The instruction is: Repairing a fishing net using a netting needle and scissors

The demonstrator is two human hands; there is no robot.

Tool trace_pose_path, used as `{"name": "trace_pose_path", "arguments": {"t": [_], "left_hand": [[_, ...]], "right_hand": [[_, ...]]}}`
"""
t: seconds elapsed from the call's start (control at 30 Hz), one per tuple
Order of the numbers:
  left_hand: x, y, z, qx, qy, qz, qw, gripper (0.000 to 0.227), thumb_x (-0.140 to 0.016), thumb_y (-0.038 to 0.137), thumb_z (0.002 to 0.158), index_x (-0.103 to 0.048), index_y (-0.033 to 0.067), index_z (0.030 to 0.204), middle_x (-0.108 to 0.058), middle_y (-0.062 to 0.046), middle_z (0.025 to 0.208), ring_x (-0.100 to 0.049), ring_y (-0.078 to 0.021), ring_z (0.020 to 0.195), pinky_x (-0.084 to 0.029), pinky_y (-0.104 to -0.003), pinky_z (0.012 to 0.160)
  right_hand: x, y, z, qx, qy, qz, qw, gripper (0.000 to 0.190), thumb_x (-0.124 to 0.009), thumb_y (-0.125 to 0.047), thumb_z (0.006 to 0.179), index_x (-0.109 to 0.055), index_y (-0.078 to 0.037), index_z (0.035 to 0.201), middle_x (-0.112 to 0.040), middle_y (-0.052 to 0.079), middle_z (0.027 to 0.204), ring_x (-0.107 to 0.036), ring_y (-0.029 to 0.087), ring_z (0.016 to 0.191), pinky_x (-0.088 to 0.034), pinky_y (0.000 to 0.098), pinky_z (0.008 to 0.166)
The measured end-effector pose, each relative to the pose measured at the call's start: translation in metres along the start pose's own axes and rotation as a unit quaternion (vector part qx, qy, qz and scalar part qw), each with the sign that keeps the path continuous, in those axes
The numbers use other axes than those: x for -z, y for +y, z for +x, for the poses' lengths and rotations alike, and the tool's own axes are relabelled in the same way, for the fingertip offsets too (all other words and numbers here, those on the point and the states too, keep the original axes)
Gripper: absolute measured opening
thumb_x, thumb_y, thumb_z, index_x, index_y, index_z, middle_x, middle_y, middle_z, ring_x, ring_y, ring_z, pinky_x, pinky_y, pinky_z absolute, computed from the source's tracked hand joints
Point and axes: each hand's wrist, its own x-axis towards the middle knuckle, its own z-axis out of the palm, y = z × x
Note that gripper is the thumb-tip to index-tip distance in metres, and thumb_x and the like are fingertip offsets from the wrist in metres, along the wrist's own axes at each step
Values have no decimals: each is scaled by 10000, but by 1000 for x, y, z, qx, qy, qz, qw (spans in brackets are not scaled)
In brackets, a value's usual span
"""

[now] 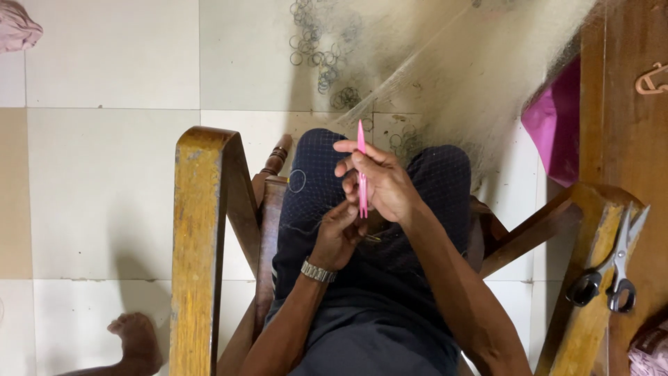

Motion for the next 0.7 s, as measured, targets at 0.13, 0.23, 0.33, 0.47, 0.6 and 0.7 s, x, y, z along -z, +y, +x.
{"name": "trace_pose_path", "arguments": {"t": [0.13, 0.23, 0.33, 0.47, 0.6, 0.7], "left_hand": [[-5, 8, -3, -11, -10, 16, 1000, 225, -669, 191, 755, -639, 54, 931, -606, -63, 738, -541, -111, 487, -333, -161, 347], [-7, 8, -4, -30, -8, 18, 999, 132, -661, 119, 761, -626, 38, 859, -622, -95, 832, -520, -98, 487, -325, -159, 351], [-4, 3, -5, -45, -10, 7, 999, 81, -645, 95, 776, -608, 35, 816, -624, -111, 899, -508, -91, 489, -311, -157, 362], [2, 1, -6, -42, -10, -13, 999, 76, -634, 107, 801, -600, 40, 809, -629, -115, 935, -507, -97, 508, -314, -151, 379], [-6, 10, -12, -25, -14, -24, 999, 99, -622, 149, 816, -584, 58, 811, -631, -95, 940, -508, -99, 520, -312, -147, 387], [-7, 13, -14, -7, -19, -49, 999, 170, -593, 196, 852, -568, 37, 798, -636, -127, 954, -522, -118, 523, -331, -158, 388]], "right_hand": [[9, 11, 6, 37, 30, 12, 999, 377, -495, -167, 924, -482, 37, 1240, -623, 174, 849, -655, 188, 641, -593, 315, 556], [19, 9, 8, 63, 52, 47, 996, 372, -486, -183, 933, -476, 1, 1256, -633, 161, 847, -670, 207, 679, -604, 342, 602], [26, 6, 7, 74, 69, 66, 993, 362, -473, -194, 938, -475, -24, 1258, -639, 147, 833, -671, 214, 687, -606, 356, 615], [30, 3, 7, 69, 70, 75, 992, 363, -474, -215, 939, -478, -42, 1257, -649, 134, 825, -671, 206, 680, -606, 358, 614], [31, 0, 5, 55, 64, 84, 993, 373, -478, -229, 936, -470, -47, 1261, -646, 135, 816, -668, 213, 660, -609, 361, 590], [31, -1, 3, 58, 56, 71, 994, 400, -488, -220, 931, -455, -32, 1282, -641, 161, 817, -660, 219, 624, -600, 346, 533]]}}
